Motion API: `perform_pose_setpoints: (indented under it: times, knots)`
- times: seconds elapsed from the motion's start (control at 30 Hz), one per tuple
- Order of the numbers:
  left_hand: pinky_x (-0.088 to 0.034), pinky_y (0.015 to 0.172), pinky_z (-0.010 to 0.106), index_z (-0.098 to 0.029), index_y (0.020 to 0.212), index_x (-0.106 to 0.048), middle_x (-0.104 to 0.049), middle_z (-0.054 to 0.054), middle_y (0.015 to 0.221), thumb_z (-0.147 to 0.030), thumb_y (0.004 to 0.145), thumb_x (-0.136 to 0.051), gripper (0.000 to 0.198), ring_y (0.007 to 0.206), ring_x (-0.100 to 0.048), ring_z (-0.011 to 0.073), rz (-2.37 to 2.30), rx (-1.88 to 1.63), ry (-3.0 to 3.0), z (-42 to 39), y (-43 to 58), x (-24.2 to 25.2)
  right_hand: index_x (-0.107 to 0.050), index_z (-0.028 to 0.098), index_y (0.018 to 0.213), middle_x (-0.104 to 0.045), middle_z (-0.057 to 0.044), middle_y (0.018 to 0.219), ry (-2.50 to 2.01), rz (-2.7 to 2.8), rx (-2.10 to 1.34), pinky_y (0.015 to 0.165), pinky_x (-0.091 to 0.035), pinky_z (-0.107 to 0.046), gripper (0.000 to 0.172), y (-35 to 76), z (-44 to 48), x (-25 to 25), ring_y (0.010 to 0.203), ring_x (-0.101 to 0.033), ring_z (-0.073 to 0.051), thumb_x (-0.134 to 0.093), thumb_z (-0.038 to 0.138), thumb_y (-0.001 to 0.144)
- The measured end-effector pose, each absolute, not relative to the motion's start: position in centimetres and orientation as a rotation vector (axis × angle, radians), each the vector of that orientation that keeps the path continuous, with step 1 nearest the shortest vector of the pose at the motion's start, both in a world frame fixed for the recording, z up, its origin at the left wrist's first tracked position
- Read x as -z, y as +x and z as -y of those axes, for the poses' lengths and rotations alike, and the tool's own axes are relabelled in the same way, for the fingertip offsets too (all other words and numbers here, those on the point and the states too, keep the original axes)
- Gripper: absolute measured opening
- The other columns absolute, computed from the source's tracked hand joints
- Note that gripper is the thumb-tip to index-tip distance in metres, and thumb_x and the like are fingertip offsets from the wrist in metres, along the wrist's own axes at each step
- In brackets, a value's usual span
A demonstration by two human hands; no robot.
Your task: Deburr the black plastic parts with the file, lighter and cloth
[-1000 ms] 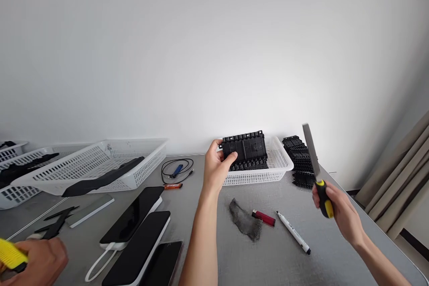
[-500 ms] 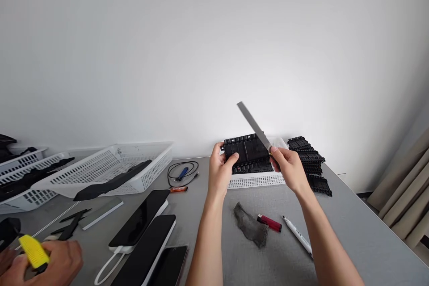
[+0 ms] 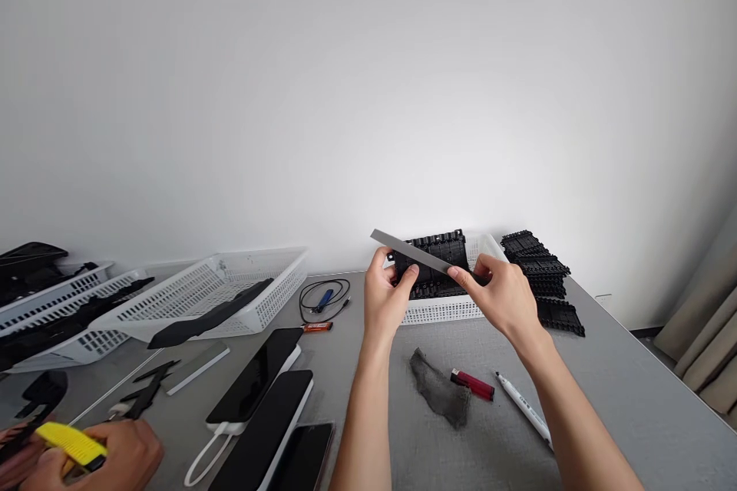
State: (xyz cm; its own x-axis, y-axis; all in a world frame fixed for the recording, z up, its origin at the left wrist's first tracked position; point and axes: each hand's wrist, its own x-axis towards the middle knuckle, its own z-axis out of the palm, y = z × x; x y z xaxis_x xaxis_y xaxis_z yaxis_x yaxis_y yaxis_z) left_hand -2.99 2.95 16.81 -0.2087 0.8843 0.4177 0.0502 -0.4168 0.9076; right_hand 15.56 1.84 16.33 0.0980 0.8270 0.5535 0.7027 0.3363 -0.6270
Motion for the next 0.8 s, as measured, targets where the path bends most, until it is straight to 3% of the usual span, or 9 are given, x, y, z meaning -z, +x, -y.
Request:
perform_pose_setpoints:
  times: [0.2,0.47,0.67,0.8]
  knots:
    - [-0.051,0.079,0.029,-0.019,0.108,-0.060,-0.072,0.001,0.075,-0.030,0.074,-0.073,0.038,0.080,-0.071,0.0203,-1.161,-1.689,1.436,-2.7,-3.0,-16.8,-0.041,0.023,0.061,-0.050,0.000,0.053,-1.445,1.659,-0.108,0.048,-0.023,-0.026,0.063,15.0,-1.7,-16.3,0.048,-0.037,-0.013,-0.049,0.083,0.082]
    - [-0.049,0.061,0.025,-0.020,0.117,-0.059,-0.070,-0.001,0.066,-0.031,0.069,-0.076,0.053,0.061,-0.065,0.0171,-1.130,-1.691,1.296,-3.1,-3.1,-16.6,-0.037,0.024,0.058,-0.042,0.002,0.050,-1.464,1.598,-0.076,0.047,-0.024,-0.027,0.063,17.2,-3.1,-16.1,0.046,-0.033,-0.012,-0.052,0.080,0.082]
    - [-0.053,0.072,0.028,-0.019,0.110,-0.062,-0.072,0.001,0.073,-0.029,0.070,-0.076,0.044,0.073,-0.070,0.0196,-1.096,-1.708,1.393,-3.2,-2.9,-16.3,-0.040,0.023,0.060,-0.047,0.001,0.052,-1.380,1.657,-0.050,0.048,-0.024,-0.027,0.061,15.8,-2.4,-16.0,0.047,-0.036,-0.013,-0.051,0.079,0.084]
    - [-0.051,0.063,0.027,-0.019,0.114,-0.061,-0.070,-0.001,0.067,-0.032,0.068,-0.077,0.050,0.062,-0.066,0.0181,-1.103,-1.715,1.326,-3.1,-3.1,-16.4,-0.038,0.024,0.060,-0.045,0.002,0.052,-1.418,1.624,-0.051,0.049,-0.024,-0.027,0.061,16.7,-2.9,-16.0,0.048,-0.034,-0.013,-0.052,0.078,0.084]
